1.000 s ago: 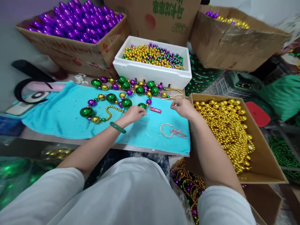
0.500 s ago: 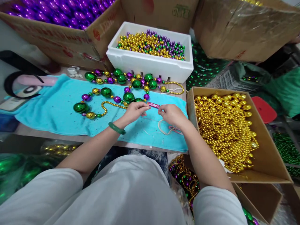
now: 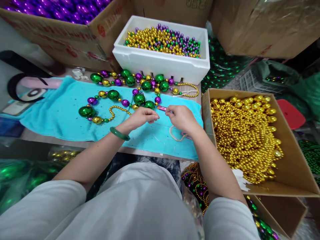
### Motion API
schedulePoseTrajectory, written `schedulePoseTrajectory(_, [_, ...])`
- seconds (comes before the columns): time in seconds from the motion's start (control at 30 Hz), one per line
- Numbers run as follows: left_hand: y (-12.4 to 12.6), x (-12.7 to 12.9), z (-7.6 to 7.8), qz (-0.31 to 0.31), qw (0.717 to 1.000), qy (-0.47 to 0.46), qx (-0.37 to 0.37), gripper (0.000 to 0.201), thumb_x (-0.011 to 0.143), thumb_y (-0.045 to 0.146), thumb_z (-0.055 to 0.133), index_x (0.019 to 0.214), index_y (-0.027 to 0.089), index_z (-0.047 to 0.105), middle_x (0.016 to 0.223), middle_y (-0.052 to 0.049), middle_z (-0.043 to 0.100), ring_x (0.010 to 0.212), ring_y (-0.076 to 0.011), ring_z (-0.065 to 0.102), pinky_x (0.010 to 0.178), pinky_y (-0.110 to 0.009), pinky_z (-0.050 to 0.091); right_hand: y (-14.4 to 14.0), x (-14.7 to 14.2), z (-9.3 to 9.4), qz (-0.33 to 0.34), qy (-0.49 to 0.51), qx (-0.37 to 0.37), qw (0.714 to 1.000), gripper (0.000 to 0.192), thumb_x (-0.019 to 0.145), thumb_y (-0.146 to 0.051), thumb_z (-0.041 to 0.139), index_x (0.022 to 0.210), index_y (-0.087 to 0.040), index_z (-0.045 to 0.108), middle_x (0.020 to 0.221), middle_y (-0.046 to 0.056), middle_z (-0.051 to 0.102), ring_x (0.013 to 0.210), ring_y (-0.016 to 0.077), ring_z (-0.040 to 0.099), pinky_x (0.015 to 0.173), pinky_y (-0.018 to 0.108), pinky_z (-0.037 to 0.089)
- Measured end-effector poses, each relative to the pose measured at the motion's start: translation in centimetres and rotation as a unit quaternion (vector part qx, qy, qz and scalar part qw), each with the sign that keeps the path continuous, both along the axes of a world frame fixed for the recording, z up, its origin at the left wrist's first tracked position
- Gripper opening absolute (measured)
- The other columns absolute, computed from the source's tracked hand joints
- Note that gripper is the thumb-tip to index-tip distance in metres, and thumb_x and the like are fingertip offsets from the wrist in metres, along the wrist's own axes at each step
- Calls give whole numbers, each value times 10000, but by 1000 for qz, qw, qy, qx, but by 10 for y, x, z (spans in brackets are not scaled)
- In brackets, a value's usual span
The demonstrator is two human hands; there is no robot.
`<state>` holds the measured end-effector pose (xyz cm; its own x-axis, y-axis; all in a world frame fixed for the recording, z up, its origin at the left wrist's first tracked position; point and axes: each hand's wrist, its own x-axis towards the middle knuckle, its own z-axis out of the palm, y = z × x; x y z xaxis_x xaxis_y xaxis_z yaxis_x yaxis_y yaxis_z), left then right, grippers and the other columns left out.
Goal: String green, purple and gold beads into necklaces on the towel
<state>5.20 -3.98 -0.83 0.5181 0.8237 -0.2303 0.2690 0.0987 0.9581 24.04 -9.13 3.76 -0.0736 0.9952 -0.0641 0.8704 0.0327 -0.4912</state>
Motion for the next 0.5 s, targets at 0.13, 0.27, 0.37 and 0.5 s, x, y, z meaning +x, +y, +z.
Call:
schedulePoseTrajectory(0.13, [-1, 3, 2, 40, 999, -1, -18, 87, 698, 193, 684, 633, 135, 674, 572, 6, 610, 510, -77, 505, 515, -211, 407, -2, 4, -5, -28, -2, 4, 1000, 188, 853, -249, 589, 944, -211, 749, 710, 20, 672, 667, 170, 563, 638, 274, 361])
schedulePoseTrajectory(0.27, [3, 1, 6, 101, 994, 16, -35, 81, 694, 186, 682, 632, 136, 669, 579, 2, 610, 495, -76, 495, 499, -214, 389, -15, 26, -11, -148, -21, 117, 982, 304, 817, -258, 608, 1104, -207, 695, 976, 72, 707, 724, 190, 593, 716, 315, 426])
schedulePoseTrajectory(0.37, [6, -3, 5, 120, 992, 11, -34, 81, 673, 202, 700, 632, 139, 670, 565, 3, 602, 491, -79, 484, 490, -216, 374, -36, 49, -21, -221, -19, 143, 965, 237, 811, -283, 586, 985, -177, 708, 965, 95, 704, 759, 212, 611, 752, 341, 450])
schedulePoseTrajectory(0.5, [7, -6, 3, 132, 990, -4, -42, 111, 657, 235, 715, 637, 138, 667, 585, -4, 614, 492, -78, 483, 487, -216, 369, -69, 69, -48, -257, -21, 79, 963, 172, 790, -270, 559, 811, -184, 707, 834, 76, 710, 755, 221, 621, 737, 335, 451])
